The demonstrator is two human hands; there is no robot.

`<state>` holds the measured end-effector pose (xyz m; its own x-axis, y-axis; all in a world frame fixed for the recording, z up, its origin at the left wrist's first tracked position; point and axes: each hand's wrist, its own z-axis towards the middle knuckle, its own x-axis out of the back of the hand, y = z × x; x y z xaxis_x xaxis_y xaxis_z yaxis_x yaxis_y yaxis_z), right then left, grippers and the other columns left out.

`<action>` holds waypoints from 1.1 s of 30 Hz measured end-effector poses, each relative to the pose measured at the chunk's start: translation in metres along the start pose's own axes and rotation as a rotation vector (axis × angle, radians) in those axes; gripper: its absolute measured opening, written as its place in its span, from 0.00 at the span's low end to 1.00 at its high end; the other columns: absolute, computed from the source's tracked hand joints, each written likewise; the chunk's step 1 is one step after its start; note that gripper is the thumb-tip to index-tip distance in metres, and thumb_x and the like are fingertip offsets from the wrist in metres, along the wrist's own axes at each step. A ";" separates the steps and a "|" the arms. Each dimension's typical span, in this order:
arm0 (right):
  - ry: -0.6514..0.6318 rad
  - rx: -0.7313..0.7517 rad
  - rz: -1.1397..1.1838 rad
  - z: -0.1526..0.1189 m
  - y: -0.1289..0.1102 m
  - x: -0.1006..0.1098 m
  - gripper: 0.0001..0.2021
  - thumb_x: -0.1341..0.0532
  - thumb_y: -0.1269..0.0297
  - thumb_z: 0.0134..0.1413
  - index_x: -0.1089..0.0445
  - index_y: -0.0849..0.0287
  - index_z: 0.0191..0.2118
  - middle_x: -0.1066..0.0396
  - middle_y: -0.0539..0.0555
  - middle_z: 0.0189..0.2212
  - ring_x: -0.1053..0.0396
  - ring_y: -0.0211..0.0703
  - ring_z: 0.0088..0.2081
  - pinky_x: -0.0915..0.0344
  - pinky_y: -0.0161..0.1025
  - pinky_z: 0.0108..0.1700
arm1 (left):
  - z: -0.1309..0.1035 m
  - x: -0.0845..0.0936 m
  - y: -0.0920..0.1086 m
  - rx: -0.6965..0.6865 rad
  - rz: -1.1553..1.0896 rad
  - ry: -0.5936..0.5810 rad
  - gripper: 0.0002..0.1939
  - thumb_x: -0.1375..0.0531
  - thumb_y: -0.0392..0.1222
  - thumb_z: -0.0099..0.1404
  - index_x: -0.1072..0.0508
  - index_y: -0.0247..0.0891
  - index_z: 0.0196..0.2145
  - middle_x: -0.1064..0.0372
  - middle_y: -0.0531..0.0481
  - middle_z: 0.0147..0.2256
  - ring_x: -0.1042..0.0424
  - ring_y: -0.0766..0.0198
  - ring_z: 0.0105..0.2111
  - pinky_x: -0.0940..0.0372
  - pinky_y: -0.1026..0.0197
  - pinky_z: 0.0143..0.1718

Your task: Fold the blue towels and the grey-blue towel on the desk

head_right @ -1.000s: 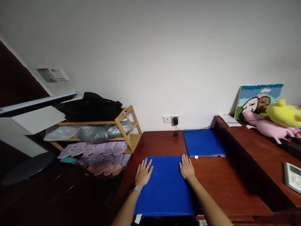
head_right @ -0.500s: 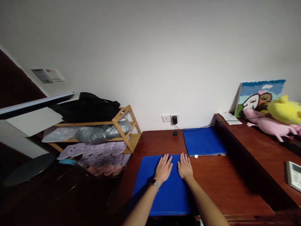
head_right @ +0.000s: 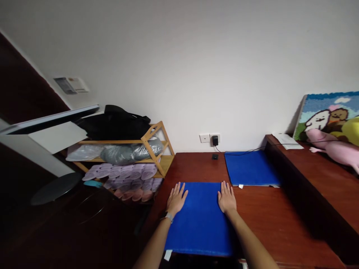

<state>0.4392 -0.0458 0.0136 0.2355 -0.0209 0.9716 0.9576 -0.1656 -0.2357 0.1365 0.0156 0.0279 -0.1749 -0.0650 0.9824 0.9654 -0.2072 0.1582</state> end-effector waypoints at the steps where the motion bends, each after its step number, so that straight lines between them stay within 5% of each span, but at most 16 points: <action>1: 0.002 0.007 -0.004 0.001 -0.001 0.000 0.35 0.64 0.53 0.69 0.59 0.69 0.75 0.61 0.57 0.75 0.66 0.47 0.75 0.70 0.48 0.74 | 0.002 0.000 -0.009 0.007 0.003 0.006 0.35 0.59 0.60 0.76 0.46 0.39 0.72 0.55 0.41 0.73 0.55 0.51 0.73 0.55 0.45 0.71; 9: -0.035 0.015 -0.011 0.019 -0.006 0.005 0.34 0.63 0.55 0.69 0.59 0.68 0.75 0.61 0.56 0.75 0.65 0.46 0.75 0.70 0.48 0.74 | 0.016 -0.007 -0.017 0.018 -0.002 0.027 0.36 0.58 0.59 0.75 0.46 0.36 0.72 0.54 0.39 0.73 0.54 0.49 0.73 0.53 0.45 0.71; 15: -0.040 0.042 0.049 0.013 -0.001 0.006 0.34 0.65 0.52 0.70 0.60 0.66 0.75 0.62 0.54 0.75 0.66 0.43 0.75 0.67 0.46 0.74 | 0.016 0.010 -0.016 -0.003 0.008 0.109 0.36 0.58 0.58 0.76 0.49 0.34 0.73 0.56 0.40 0.74 0.56 0.51 0.73 0.57 0.46 0.72; 18: -0.044 0.057 0.045 0.007 -0.002 0.007 0.35 0.65 0.52 0.70 0.59 0.66 0.75 0.63 0.53 0.75 0.66 0.44 0.75 0.68 0.46 0.74 | 0.017 0.013 0.027 -0.154 -0.039 0.146 0.35 0.59 0.57 0.77 0.52 0.35 0.73 0.54 0.41 0.73 0.57 0.54 0.73 0.59 0.47 0.73; 23: -0.050 0.065 0.003 0.004 -0.005 0.011 0.33 0.63 0.57 0.69 0.58 0.67 0.74 0.63 0.56 0.75 0.67 0.45 0.75 0.68 0.47 0.74 | 0.019 -0.020 0.147 -0.444 -0.162 0.043 0.32 0.62 0.55 0.78 0.53 0.42 0.74 0.53 0.46 0.73 0.56 0.56 0.73 0.57 0.46 0.72; 26: -0.073 0.089 -0.025 0.005 -0.005 0.014 0.33 0.58 0.61 0.67 0.57 0.66 0.74 0.64 0.56 0.75 0.68 0.47 0.75 0.68 0.48 0.74 | 0.019 -0.039 0.178 -0.469 -0.193 -0.017 0.32 0.63 0.55 0.78 0.53 0.44 0.74 0.52 0.47 0.73 0.55 0.57 0.73 0.56 0.46 0.72; 29: -0.056 0.058 -0.013 0.006 -0.006 0.016 0.33 0.61 0.59 0.69 0.58 0.67 0.74 0.63 0.56 0.75 0.66 0.46 0.75 0.68 0.47 0.74 | 0.019 -0.040 0.150 -0.427 -0.157 -0.046 0.33 0.61 0.58 0.77 0.51 0.44 0.73 0.52 0.46 0.73 0.55 0.56 0.73 0.57 0.46 0.73; 33: -0.027 0.028 0.037 0.005 -0.008 0.017 0.33 0.65 0.56 0.70 0.59 0.68 0.74 0.62 0.55 0.75 0.65 0.43 0.75 0.69 0.46 0.74 | 0.017 -0.022 0.064 -0.207 -0.073 -0.030 0.36 0.60 0.61 0.76 0.48 0.40 0.73 0.54 0.42 0.73 0.55 0.53 0.73 0.57 0.44 0.72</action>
<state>0.4360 -0.0395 0.0318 0.2749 0.0006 0.9615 0.9523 -0.1377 -0.2722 0.2056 0.0206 0.0185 -0.2342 -0.0142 0.9721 0.8897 -0.4061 0.2084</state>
